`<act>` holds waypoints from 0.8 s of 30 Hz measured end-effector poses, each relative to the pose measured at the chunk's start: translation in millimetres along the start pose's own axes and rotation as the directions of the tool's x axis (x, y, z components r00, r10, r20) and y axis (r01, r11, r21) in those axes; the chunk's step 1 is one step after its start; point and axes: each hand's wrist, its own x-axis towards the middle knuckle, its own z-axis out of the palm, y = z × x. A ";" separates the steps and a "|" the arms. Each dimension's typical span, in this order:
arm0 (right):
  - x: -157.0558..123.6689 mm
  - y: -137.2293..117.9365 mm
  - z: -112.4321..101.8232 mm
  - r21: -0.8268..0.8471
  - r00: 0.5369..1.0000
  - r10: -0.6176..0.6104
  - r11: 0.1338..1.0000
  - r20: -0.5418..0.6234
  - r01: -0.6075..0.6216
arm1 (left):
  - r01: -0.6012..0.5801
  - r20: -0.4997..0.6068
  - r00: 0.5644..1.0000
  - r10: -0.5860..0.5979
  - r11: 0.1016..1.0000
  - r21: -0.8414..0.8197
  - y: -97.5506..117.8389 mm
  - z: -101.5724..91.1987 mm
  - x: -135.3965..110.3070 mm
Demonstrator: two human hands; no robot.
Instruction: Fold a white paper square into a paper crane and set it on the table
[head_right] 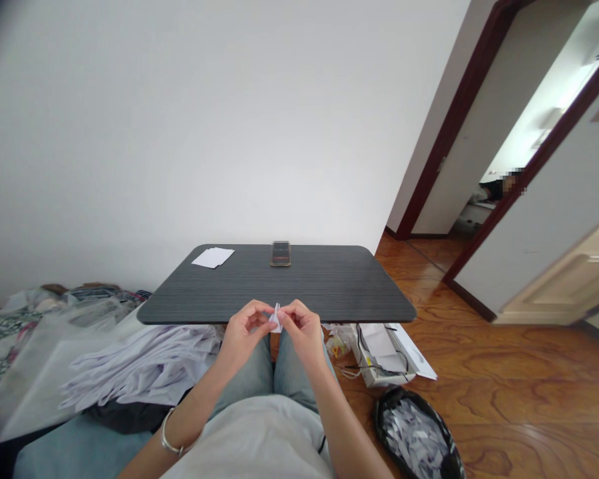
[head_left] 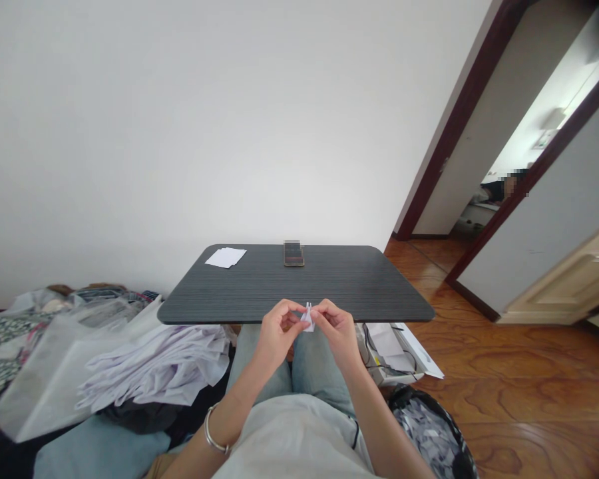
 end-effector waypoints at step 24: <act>3.1 4.6 -4.3 0.120 0.990 0.122 0.984 0.065 -0.129 | -0.048 0.074 0.996 0.039 0.991 0.121 5.8 -6.7 2.6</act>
